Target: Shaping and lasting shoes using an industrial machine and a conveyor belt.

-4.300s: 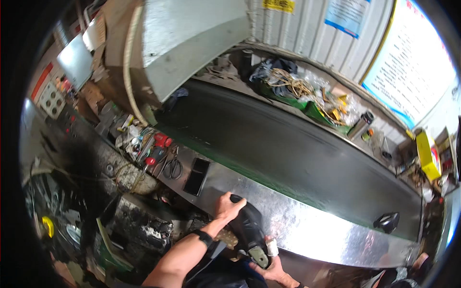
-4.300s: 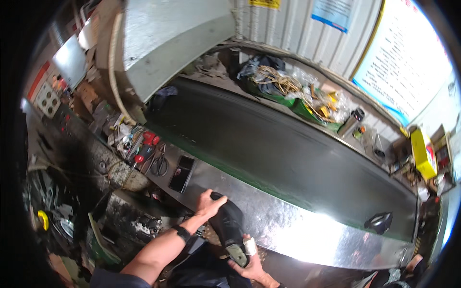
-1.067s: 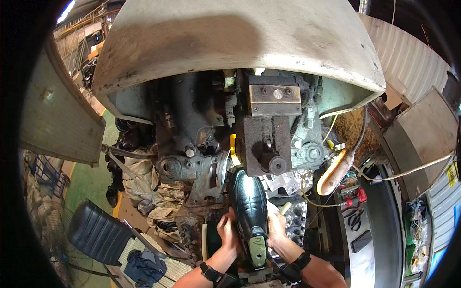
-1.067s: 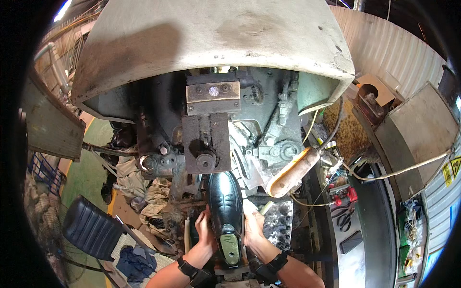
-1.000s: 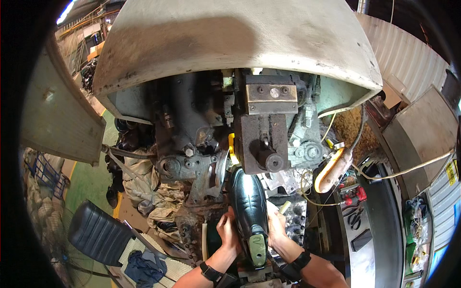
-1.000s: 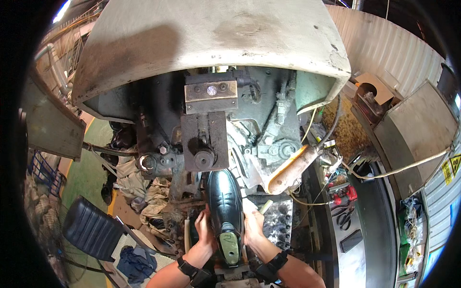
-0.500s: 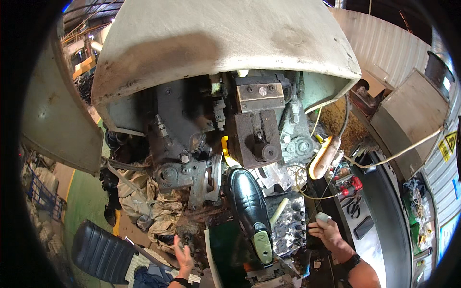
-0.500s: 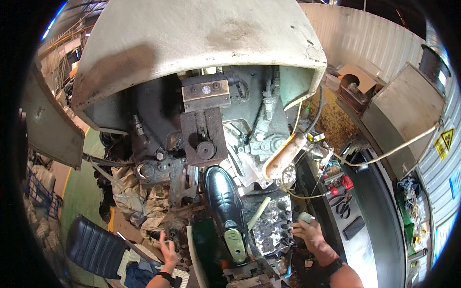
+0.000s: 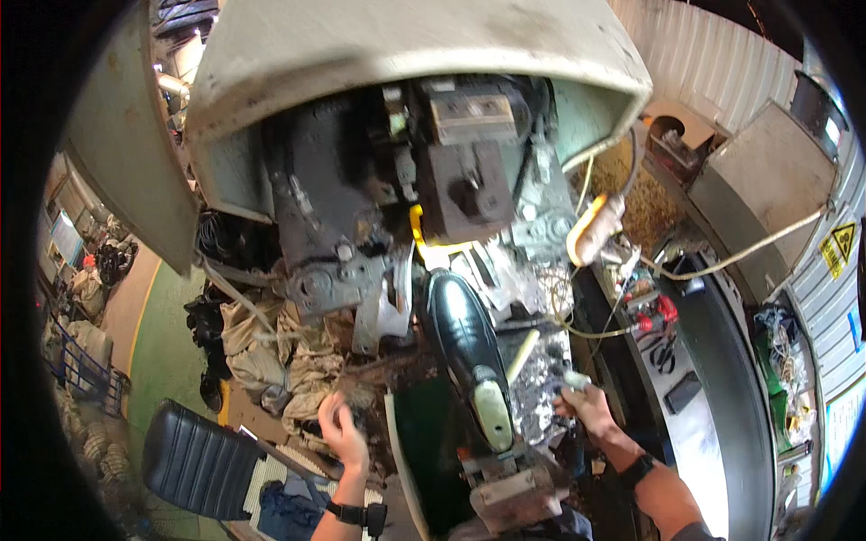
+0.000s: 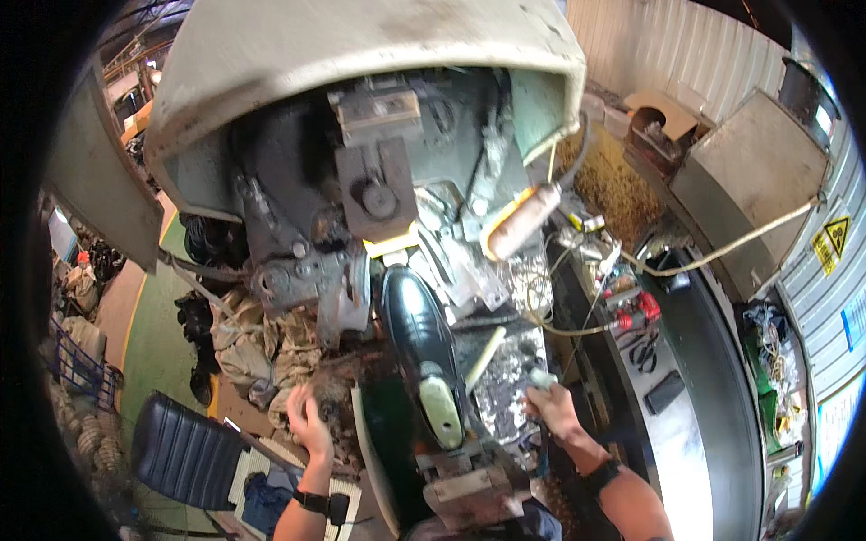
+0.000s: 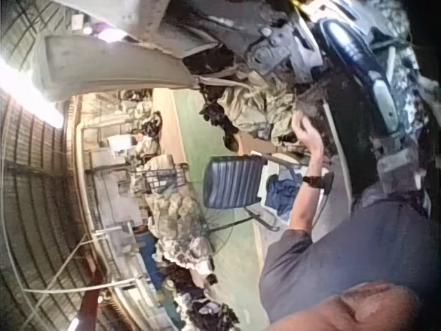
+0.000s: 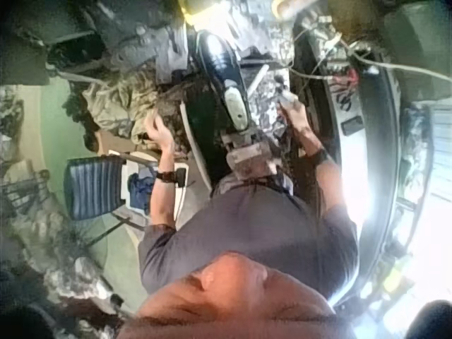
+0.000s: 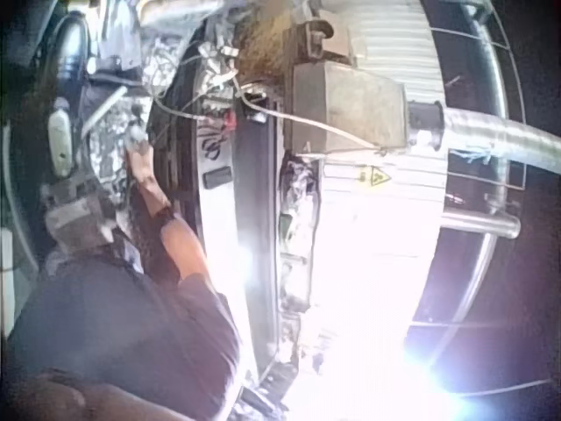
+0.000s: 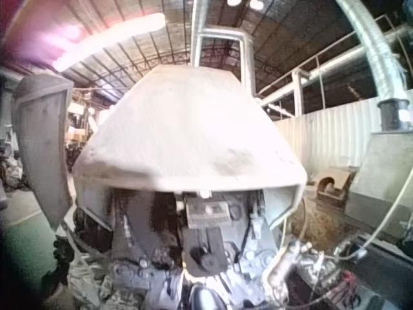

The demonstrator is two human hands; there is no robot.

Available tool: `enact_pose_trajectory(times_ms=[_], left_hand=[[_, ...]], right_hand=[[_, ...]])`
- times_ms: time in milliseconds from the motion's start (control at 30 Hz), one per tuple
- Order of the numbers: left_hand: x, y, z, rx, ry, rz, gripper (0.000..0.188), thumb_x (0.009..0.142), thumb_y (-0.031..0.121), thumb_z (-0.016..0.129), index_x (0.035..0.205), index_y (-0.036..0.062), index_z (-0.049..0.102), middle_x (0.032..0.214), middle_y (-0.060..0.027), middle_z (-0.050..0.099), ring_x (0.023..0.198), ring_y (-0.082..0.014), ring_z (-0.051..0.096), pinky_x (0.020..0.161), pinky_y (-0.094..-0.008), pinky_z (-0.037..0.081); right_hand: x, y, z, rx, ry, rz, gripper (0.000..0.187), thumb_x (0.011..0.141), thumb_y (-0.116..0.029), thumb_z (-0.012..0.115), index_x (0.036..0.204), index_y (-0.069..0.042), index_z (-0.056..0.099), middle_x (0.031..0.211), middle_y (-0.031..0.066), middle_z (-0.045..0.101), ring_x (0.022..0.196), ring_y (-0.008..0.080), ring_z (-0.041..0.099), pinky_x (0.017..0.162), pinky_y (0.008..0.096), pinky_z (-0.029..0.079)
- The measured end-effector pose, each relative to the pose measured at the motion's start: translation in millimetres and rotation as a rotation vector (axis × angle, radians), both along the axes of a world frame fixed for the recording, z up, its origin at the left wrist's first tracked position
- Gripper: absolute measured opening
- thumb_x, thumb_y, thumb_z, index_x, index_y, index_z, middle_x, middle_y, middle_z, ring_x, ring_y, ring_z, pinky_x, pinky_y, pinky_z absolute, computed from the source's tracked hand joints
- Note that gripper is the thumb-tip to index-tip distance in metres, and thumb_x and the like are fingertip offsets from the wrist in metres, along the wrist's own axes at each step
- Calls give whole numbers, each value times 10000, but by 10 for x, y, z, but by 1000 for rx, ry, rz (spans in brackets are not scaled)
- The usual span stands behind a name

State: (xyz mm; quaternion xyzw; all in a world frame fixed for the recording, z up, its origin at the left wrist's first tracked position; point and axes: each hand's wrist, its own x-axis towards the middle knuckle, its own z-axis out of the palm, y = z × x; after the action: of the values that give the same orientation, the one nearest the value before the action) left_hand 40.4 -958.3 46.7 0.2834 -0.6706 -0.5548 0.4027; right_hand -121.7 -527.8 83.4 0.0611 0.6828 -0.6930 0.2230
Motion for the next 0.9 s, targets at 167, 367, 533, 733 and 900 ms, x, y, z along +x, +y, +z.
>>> enact_pose_trajectory(times_ms=[167,367,533,733,900], left_hand=[[-400,1022,1231,208,172,-539,447,1030,66,551,1454,-48,464,1473,-193,522,1357,-257,509,1135,-362,390],[-671,2011,1516,-354,-85,-296,992,775,94,843,1567,-12,253,1585,-259,314,1490,-329,311,1224,-420,249],[-714,2051,1432,-416,-89,-247,963,742,1,783,1555,17,267,1487,-228,414,1372,-312,435,1178,-421,329],[-675,2035,1291,-199,-11,-304,937,747,9,762,1551,11,283,1574,-265,333,1492,-366,318,1234,-428,244],[-705,2092,1350,-290,-42,-284,946,750,-66,763,1555,56,281,1328,-151,484,1182,-234,528,1071,-379,431]], right_hand=[[-221,-155,59,186,241,75,340,1030,-118,626,1313,65,579,968,107,722,767,123,682,701,269,593],[20,-442,340,578,626,181,309,928,-240,748,858,51,670,711,186,704,645,268,689,616,400,543],[4,-380,246,515,627,120,306,905,-234,740,816,42,646,714,231,684,682,429,694,651,481,550],[33,-400,417,550,590,169,283,918,-230,710,890,49,668,757,229,706,736,410,719,713,483,571],[-3,-380,336,527,611,133,294,901,-224,729,834,52,650,734,249,687,728,429,706,686,478,561]])
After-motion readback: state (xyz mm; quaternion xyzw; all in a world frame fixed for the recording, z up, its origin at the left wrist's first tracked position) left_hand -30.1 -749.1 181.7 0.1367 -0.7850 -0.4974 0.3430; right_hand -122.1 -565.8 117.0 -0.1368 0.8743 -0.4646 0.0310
